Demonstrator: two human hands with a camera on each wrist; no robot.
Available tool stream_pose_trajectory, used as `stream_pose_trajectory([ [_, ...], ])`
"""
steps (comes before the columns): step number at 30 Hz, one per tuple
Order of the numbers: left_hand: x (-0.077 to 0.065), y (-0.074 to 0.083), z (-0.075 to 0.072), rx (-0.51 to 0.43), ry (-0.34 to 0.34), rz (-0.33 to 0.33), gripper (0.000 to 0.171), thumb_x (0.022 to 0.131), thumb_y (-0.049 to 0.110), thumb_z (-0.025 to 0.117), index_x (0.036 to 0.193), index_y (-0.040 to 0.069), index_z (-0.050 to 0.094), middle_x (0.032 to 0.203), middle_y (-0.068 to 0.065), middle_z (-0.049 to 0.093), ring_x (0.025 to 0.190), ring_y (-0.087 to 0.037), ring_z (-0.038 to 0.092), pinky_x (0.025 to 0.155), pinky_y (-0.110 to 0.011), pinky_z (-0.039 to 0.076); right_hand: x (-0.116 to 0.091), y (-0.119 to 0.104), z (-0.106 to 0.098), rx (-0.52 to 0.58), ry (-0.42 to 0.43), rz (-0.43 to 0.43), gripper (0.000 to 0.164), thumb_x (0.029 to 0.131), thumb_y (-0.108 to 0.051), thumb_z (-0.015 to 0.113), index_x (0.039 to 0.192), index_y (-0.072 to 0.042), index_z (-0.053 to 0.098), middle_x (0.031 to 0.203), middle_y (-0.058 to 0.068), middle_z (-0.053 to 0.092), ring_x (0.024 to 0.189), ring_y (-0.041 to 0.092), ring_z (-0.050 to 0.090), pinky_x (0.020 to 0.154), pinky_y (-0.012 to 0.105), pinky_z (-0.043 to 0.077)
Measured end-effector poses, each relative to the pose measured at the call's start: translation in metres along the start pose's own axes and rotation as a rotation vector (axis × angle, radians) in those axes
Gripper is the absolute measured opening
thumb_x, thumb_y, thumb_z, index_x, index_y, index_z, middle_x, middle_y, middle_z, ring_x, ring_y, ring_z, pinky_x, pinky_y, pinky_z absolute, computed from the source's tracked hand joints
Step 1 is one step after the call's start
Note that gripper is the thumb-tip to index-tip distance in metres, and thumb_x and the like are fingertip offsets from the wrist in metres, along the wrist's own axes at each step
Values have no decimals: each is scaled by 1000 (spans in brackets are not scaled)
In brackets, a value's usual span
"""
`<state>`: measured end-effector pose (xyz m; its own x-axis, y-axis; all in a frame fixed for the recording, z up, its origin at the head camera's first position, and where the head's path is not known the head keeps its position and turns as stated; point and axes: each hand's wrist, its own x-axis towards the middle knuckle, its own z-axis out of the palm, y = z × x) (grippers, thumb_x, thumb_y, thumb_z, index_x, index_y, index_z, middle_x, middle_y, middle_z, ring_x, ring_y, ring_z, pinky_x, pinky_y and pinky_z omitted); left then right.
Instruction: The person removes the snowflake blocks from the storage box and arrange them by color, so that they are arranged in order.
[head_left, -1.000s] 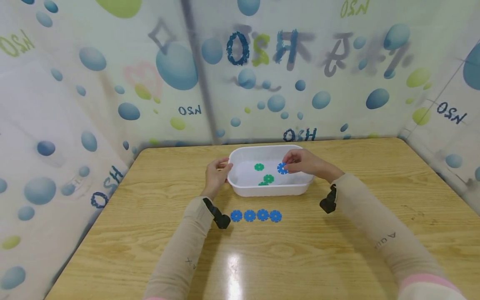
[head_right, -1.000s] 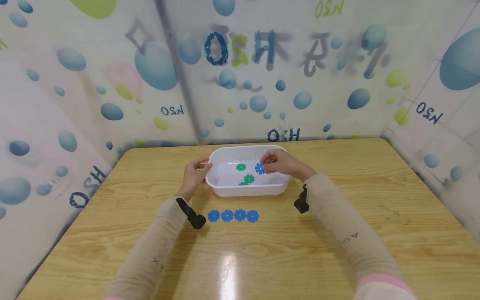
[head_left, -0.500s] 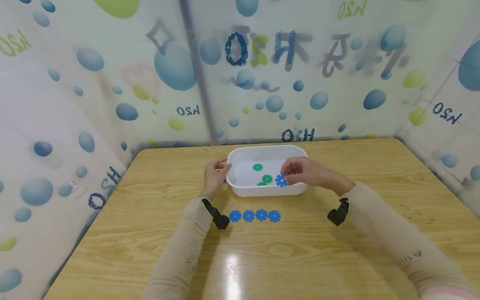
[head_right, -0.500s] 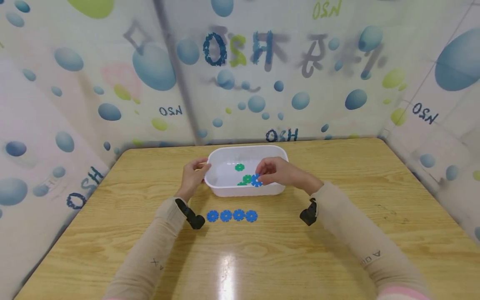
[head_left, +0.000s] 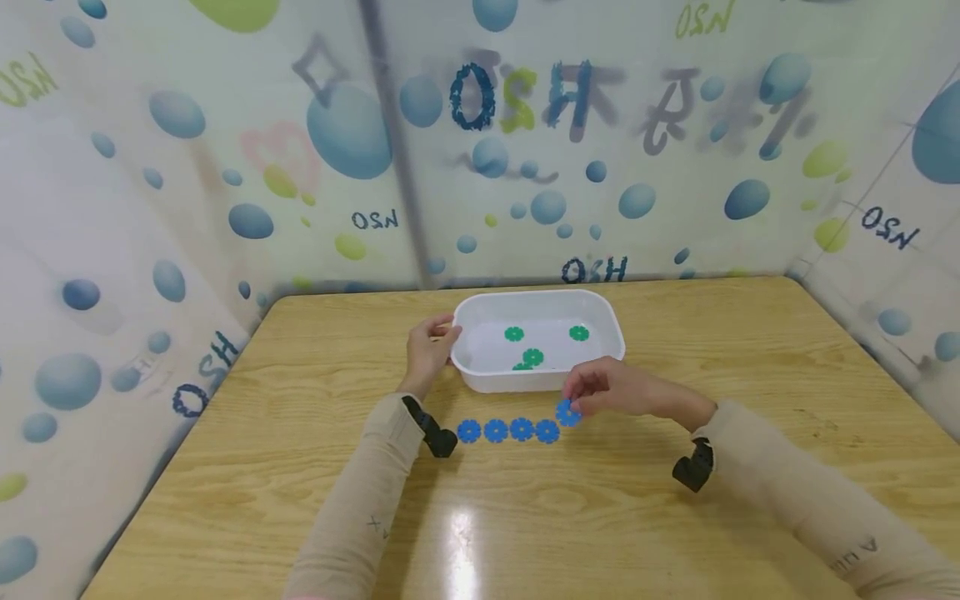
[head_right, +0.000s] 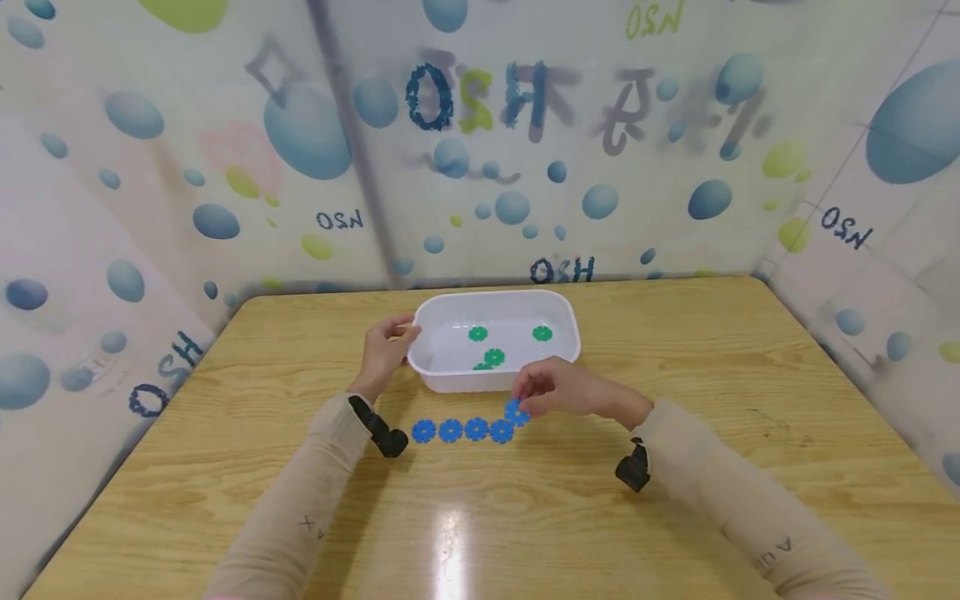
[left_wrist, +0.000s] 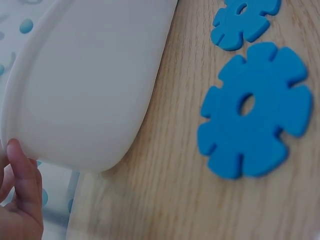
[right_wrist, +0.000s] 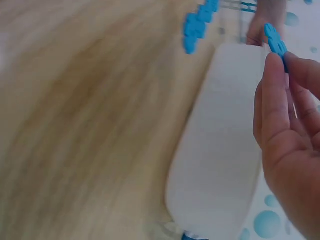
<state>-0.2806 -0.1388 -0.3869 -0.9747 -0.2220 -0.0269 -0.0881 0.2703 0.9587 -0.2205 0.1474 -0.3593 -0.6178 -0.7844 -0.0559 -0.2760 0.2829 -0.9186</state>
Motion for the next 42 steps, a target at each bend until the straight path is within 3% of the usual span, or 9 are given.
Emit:
stream_pose_trajectory([
  [6, 2, -1, -1, 3, -4, 5, 30, 84, 19, 62, 112, 9, 59, 93, -10, 52, 64, -17, 53, 56, -33, 52, -3, 16, 6, -38, -33, -24, 12, 85, -3, 55, 96, 2, 58, 83, 8, 57, 71, 13, 53, 63, 31, 52],
  [13, 1, -1, 0, 11, -15, -12, 29, 84, 19, 61, 112, 10, 59, 94, -9, 51, 64, -16, 53, 57, -32, 52, -2, 30, 10, -114, 9, 8, 11, 82, -2, 58, 93, 2, 59, 84, 5, 57, 74, 13, 53, 62, 22, 49],
  [19, 1, -1, 0, 15, -11, -14, 30, 84, 20, 61, 112, 10, 59, 94, -9, 50, 64, -16, 53, 57, -31, 53, 2, 37, 12, -187, 42, 41, 9, 81, 0, 60, 90, 1, 60, 85, 4, 58, 77, 13, 54, 67, 23, 49],
  [25, 1, -1, 0, 17, -8, -12, 30, 84, 20, 61, 112, 10, 59, 94, -9, 50, 65, -17, 53, 59, -34, 53, 5, 37, 14, -258, 66, 39, 9, 79, 0, 61, 87, -1, 61, 83, 2, 57, 76, 11, 54, 68, 23, 48],
  [33, 2, -3, -1, 12, -14, -3, 30, 84, 20, 61, 113, 10, 58, 94, -9, 50, 68, -21, 55, 55, -29, 52, 6, 36, 16, -291, 79, 45, 8, 78, 1, 62, 86, -1, 61, 81, 1, 57, 74, 10, 53, 66, 22, 48],
  [42, 1, -1, 0, 5, -10, 3, 30, 84, 18, 61, 112, 9, 58, 94, -10, 50, 63, -16, 52, 57, -32, 53, 6, 35, 18, -296, 87, 38, 7, 78, 1, 61, 85, -1, 60, 79, 2, 57, 72, 9, 52, 64, 22, 48],
])
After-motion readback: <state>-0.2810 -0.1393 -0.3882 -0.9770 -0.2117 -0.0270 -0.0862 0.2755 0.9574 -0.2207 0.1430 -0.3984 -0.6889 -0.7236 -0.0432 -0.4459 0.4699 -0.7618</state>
